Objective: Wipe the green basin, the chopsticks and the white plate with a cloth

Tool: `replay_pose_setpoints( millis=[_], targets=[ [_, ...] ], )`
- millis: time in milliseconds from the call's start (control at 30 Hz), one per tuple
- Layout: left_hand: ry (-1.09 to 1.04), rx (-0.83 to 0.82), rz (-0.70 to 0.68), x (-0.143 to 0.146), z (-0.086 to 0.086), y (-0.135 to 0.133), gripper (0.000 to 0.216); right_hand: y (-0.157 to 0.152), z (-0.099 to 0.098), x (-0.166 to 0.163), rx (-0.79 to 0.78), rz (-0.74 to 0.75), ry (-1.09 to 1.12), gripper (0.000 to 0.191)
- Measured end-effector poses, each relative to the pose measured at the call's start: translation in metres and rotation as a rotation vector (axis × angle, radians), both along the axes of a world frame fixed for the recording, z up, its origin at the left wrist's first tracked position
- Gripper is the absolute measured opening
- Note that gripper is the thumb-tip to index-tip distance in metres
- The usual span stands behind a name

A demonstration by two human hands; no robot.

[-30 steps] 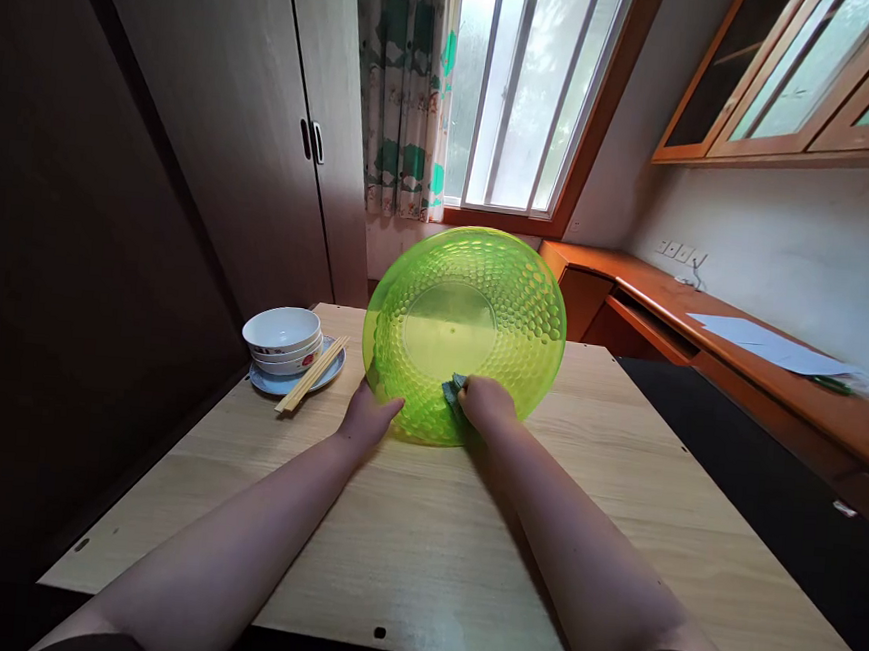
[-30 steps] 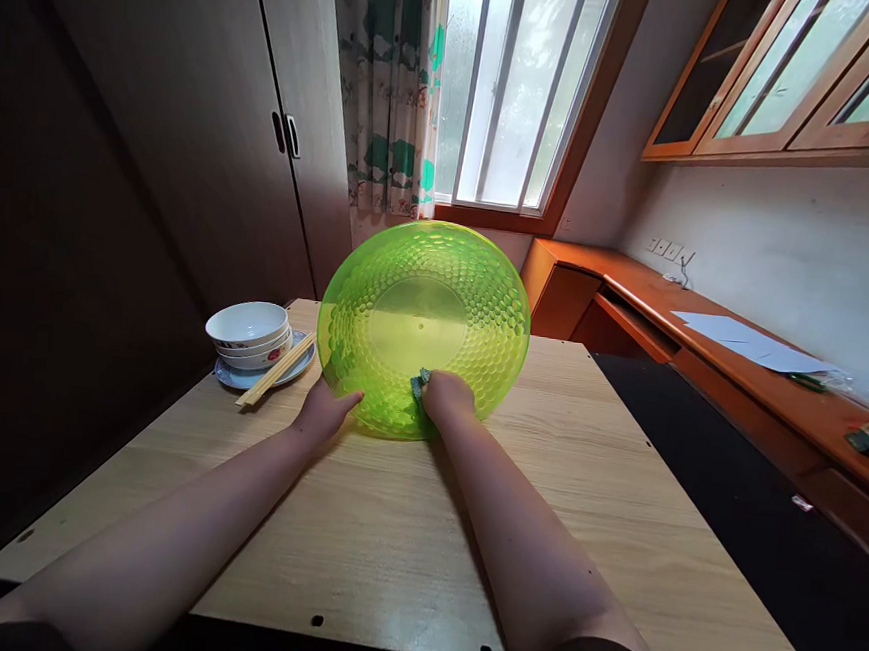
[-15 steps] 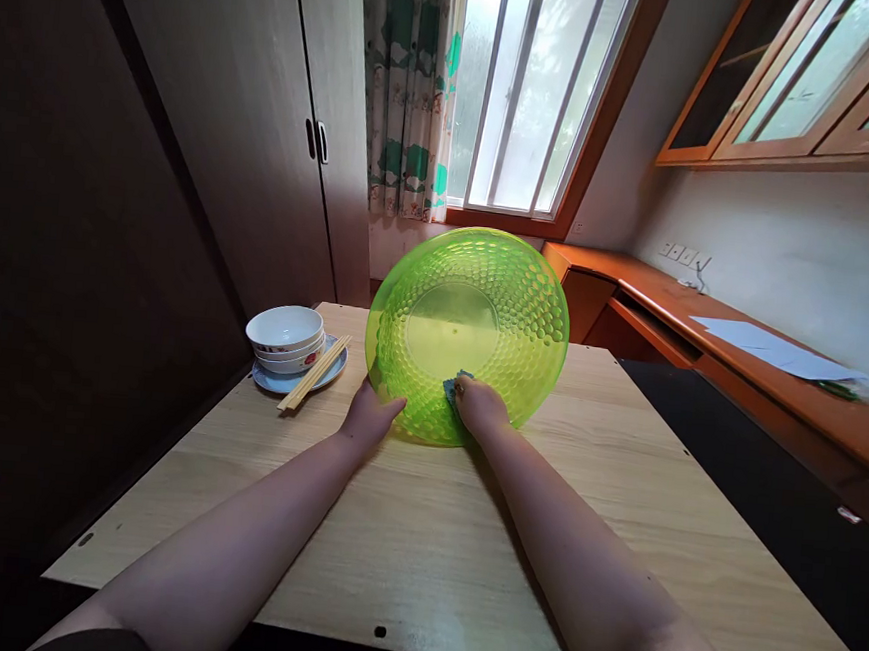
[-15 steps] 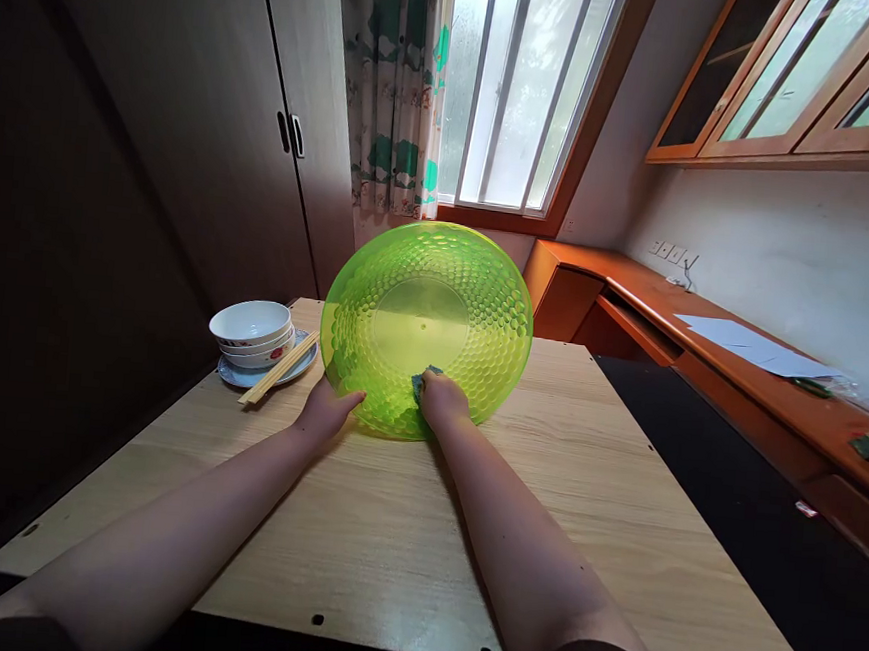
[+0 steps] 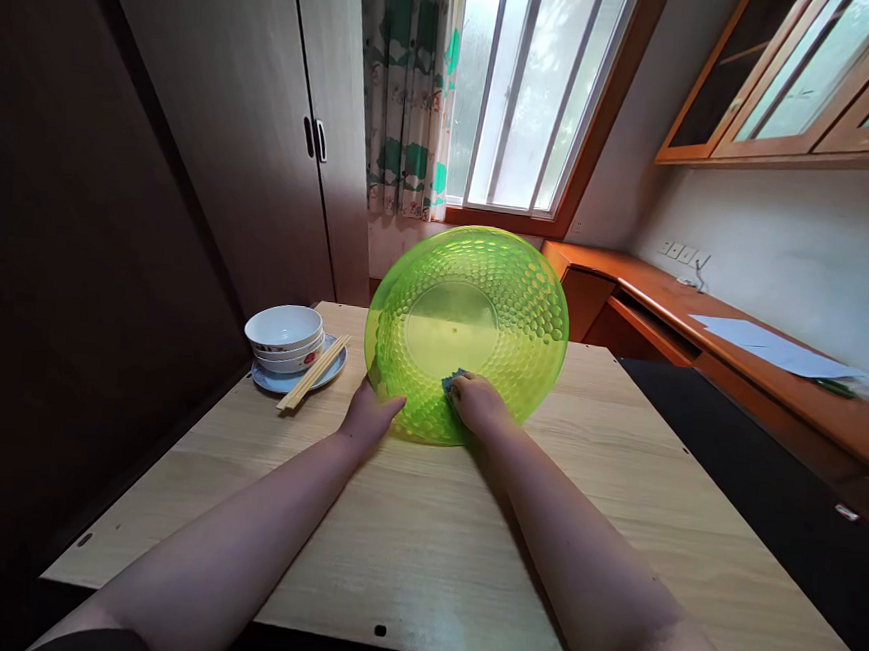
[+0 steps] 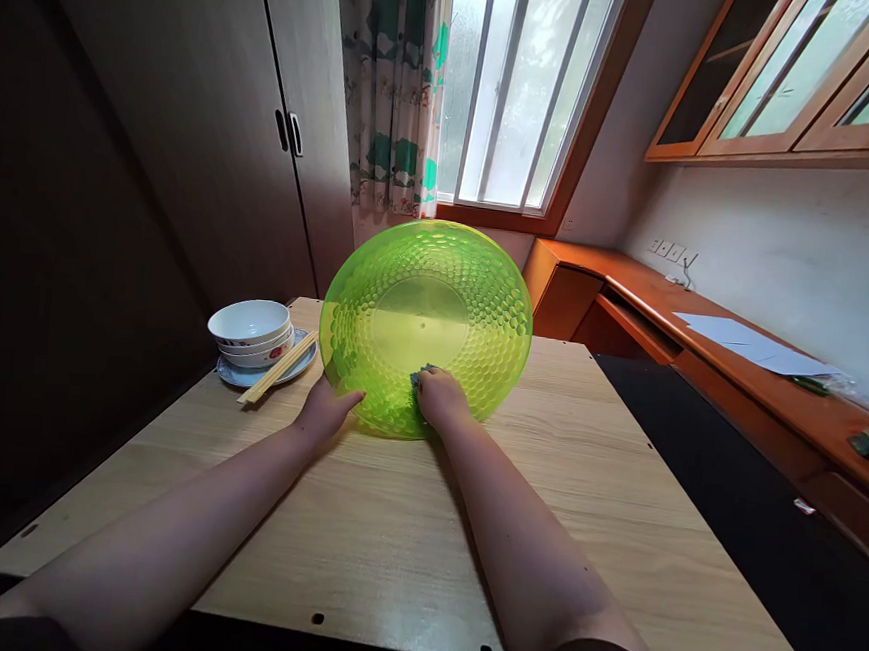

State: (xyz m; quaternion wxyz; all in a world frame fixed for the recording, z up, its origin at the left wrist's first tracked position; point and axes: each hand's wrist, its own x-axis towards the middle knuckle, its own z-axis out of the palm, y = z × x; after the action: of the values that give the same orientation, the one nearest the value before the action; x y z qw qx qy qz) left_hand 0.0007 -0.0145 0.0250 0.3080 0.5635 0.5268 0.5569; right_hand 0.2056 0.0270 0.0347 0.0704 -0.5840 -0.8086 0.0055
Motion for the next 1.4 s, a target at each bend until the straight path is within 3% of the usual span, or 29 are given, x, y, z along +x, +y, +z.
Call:
replay_pose_setpoints(
  millis=[433,733,1100,1400],
  targets=[
    [0.010,-0.007,-0.009,-0.002,-0.004,0.001,0.050,0.001,-0.007,0.001,-0.058,-0.032,-0.103,0.034],
    [0.011,-0.019,0.011,-0.001,-0.005,0.003,0.051,-0.006,-0.002,-0.005,-0.093,0.053,-0.126,0.030],
    [0.044,-0.016,0.011,-0.003,-0.004,0.002,0.048,-0.003,-0.002,-0.002,-0.103,-0.165,-0.145,0.032],
    [0.010,-0.013,0.011,0.000,-0.003,0.001,0.050,-0.004,-0.008,-0.009,-0.118,-0.062,-0.134,0.039]
  ],
)
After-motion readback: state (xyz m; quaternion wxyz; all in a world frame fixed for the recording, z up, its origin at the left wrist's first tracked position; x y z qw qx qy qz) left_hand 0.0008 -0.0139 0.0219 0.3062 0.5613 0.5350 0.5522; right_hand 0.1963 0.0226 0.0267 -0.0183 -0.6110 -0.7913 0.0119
